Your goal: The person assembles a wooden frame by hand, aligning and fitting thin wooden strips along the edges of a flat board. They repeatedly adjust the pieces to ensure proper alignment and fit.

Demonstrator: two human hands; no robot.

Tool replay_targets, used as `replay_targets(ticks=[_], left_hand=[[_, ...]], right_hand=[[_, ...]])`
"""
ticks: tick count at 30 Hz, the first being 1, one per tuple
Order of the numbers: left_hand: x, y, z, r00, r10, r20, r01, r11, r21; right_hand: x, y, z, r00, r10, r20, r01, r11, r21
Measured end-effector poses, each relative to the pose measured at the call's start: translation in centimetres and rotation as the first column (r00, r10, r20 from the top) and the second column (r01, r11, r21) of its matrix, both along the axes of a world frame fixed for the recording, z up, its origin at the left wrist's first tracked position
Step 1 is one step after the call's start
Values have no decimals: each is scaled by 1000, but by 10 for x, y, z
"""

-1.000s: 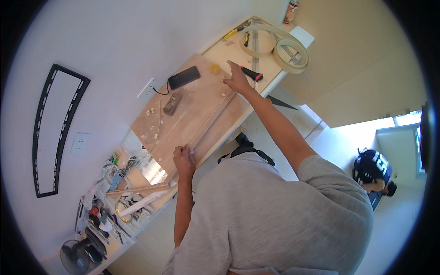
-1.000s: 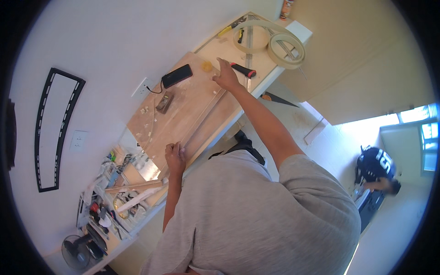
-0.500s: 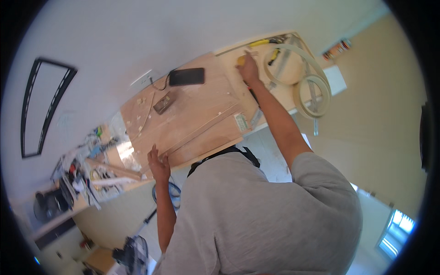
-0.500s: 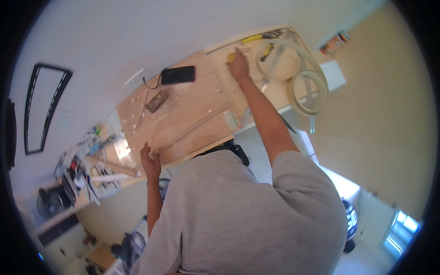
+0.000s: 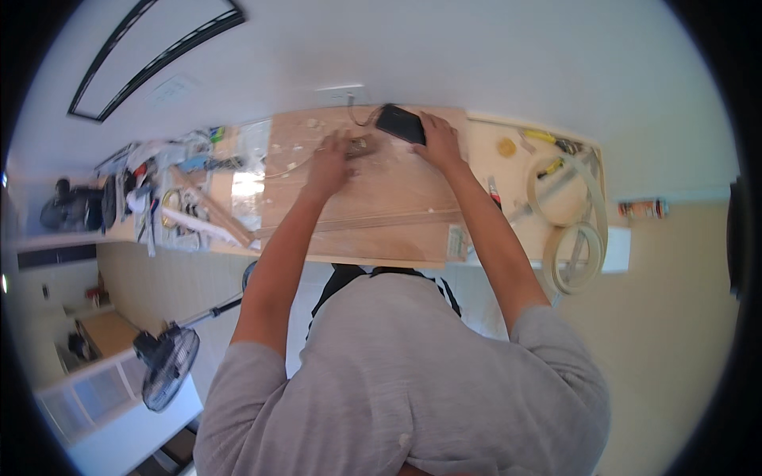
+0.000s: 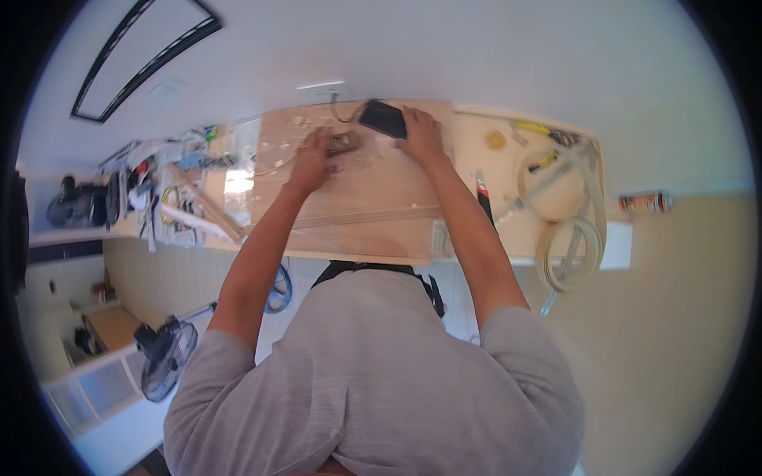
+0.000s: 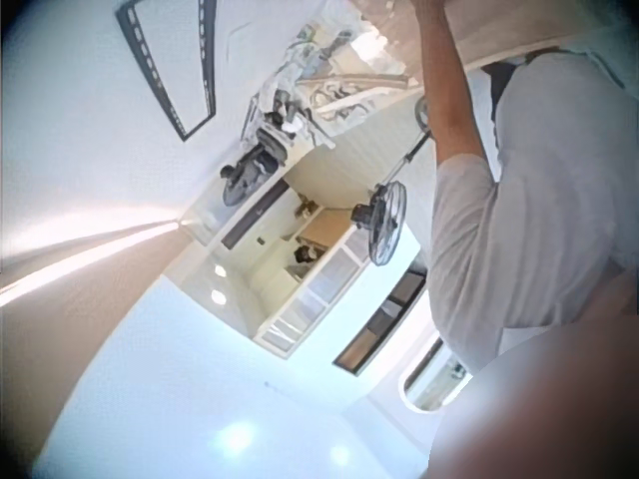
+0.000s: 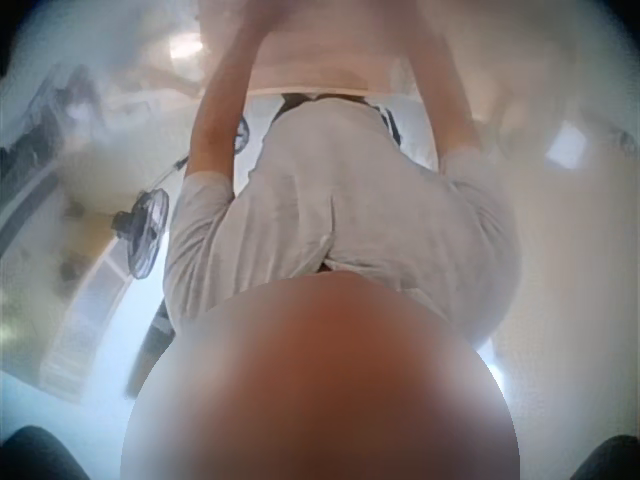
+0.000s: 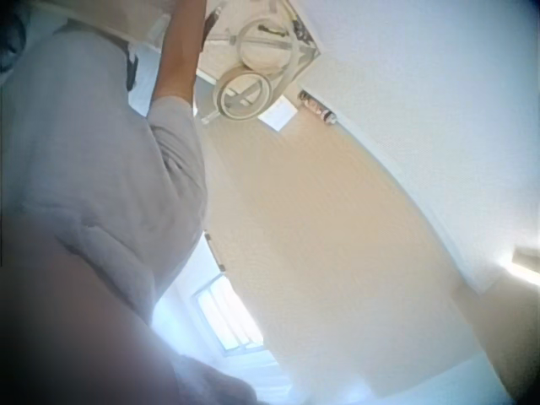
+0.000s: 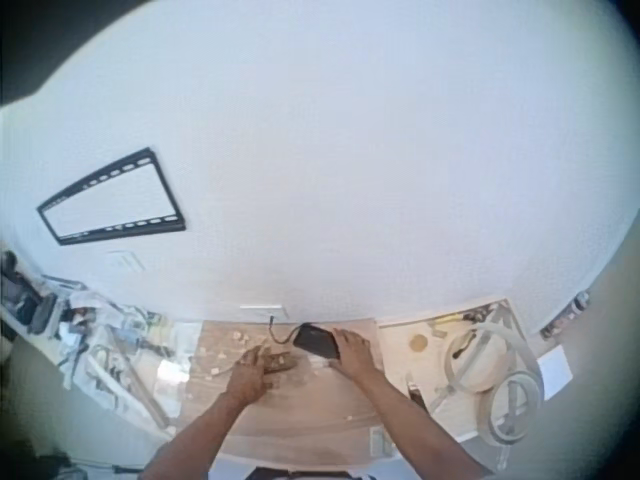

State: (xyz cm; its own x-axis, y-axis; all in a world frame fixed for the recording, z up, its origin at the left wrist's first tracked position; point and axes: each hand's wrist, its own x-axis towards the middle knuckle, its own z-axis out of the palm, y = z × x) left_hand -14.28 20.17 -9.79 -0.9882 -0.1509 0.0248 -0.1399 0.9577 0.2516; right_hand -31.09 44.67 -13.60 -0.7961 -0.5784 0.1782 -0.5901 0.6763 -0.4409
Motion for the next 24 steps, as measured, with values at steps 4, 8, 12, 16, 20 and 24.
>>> replay_targets(ticks=[4, 8, 12, 16, 20, 24], left_hand=[[-16, -12, -2, 998, -61, 29, 62, 998, -16], [2, -27, 10, 984, 146, 100, -151, 393, 907], [63, -61, 32, 977, 53, 208, -118, -677, 727], [144, -115, 45, 905, 419, 67, 164, -491, 856], [224, -223, 33, 484, 866, 123, -263, 9, 965], [282, -347, 11, 271, 942, -196, -644, 329, 691]], right_hand=[[-8, -1, 12, 996, 89, 21, -90, 994, 69], [-12, 12, 18, 991, 86, 104, -86, 996, -5], [4, 33, 39, 277, 270, 922, 403, 838, -367], [59, 17, 68, 222, 482, 848, 417, 739, -529], [121, -91, 84, 342, 405, 848, 379, 767, -519], [169, -262, 89, 404, 386, 829, 186, 853, -488]])
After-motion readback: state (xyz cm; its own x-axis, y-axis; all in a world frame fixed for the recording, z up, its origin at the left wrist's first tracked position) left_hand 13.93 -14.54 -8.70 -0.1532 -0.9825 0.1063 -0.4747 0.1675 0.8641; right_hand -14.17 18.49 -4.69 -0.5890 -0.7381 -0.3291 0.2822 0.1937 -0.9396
